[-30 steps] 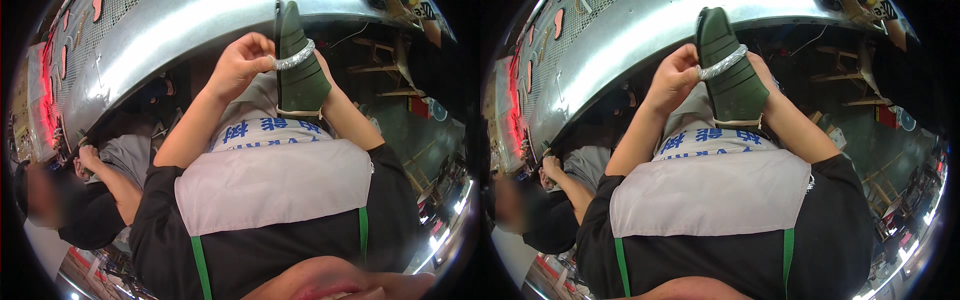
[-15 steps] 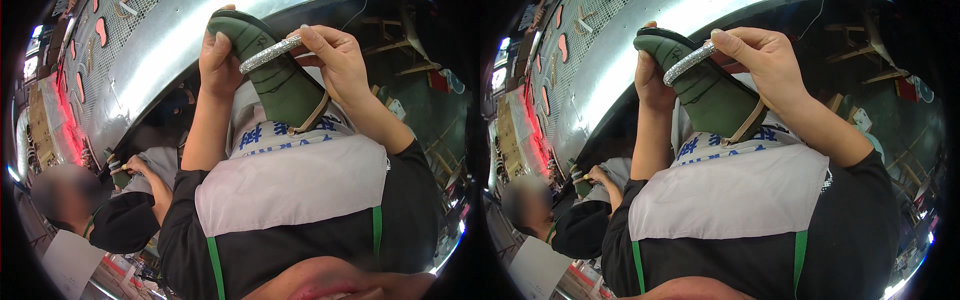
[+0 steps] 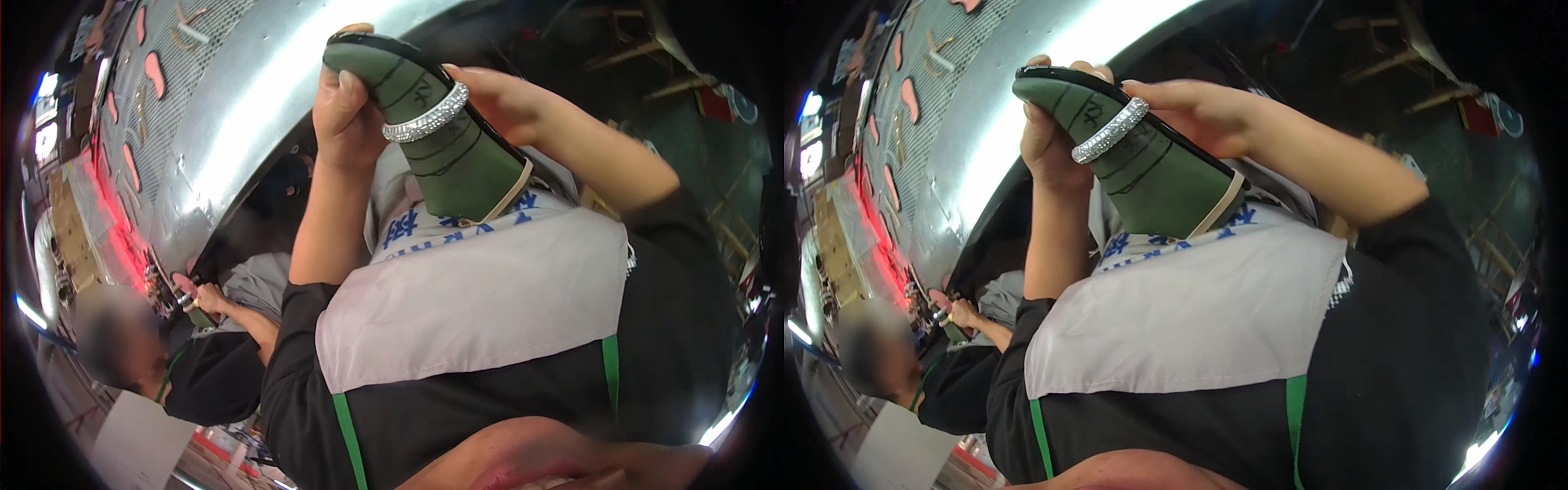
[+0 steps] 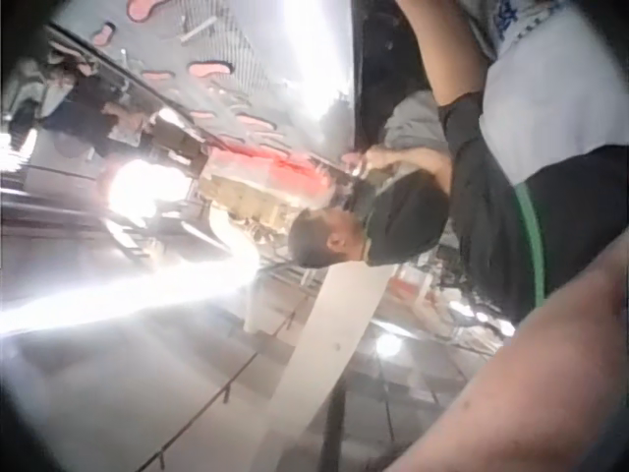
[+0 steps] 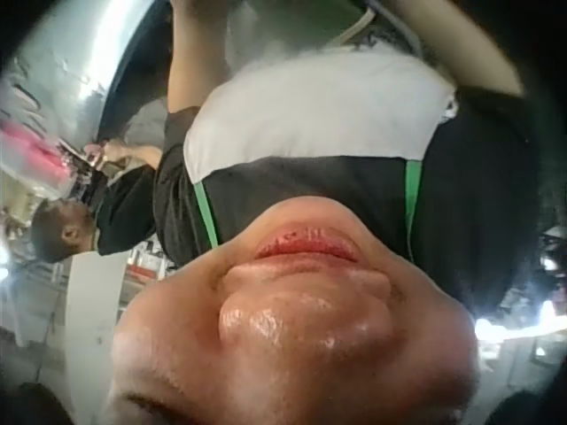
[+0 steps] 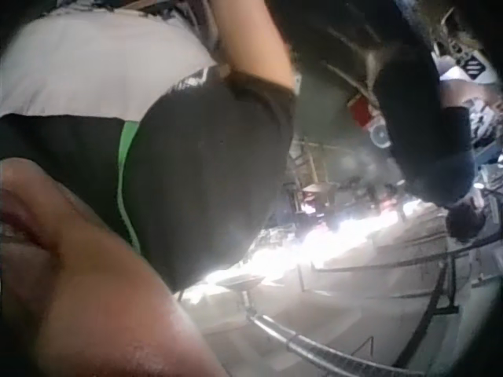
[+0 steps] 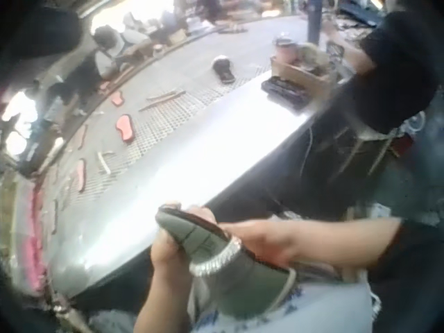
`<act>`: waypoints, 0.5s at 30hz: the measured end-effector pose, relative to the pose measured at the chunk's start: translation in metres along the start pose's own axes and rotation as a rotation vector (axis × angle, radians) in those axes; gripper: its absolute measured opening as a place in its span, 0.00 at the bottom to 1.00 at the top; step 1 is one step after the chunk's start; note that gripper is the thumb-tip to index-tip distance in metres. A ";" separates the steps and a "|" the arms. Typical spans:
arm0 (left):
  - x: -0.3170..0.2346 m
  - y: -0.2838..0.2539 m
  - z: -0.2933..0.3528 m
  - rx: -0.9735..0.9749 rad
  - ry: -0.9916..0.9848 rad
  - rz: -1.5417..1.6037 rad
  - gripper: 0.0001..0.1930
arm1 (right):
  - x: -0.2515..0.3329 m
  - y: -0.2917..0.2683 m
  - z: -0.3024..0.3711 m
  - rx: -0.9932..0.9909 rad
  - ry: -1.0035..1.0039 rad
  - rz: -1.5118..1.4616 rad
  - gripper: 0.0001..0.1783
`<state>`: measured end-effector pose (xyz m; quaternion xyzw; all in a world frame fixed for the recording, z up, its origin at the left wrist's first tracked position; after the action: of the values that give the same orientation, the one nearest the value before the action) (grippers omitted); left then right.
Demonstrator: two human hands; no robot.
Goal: The person picks decorative straps from a conveyor and fits them around a shoe last by hand to assemble sandals.
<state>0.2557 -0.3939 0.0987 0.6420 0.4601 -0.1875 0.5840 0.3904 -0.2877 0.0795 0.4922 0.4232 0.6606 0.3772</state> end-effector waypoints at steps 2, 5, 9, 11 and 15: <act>0.001 0.018 -0.011 0.080 -0.017 0.031 0.27 | -0.017 -0.018 0.004 0.093 0.311 -0.221 0.45; -0.009 0.028 -0.008 -0.201 -0.222 -0.013 0.26 | -0.006 0.012 0.024 -0.152 0.162 -0.184 0.43; -0.013 -0.016 -0.057 -0.029 -0.465 -0.675 0.20 | -0.003 0.003 0.048 -0.256 -0.425 0.171 0.31; -0.034 -0.041 -0.119 -0.076 -0.426 -0.956 0.17 | -0.003 0.017 0.053 -0.195 -0.353 0.096 0.32; -0.065 -0.124 -0.251 -0.379 0.219 -1.824 0.18 | 0.009 0.011 0.042 -0.195 -0.444 0.099 0.34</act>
<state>0.0482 -0.1995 0.1397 -0.0585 0.8610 -0.4335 0.2596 0.4286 -0.2757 0.0994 0.6068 0.2393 0.5916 0.4738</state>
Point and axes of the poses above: each hand's wrist, its own z-axis away from the middle knuckle, its own y-axis out of the palm, x = y × z, the point moved 2 cm from there along -z, towards the middle knuckle, and after that the axes turned 12 degrees about -z, right-handed, at the moved point
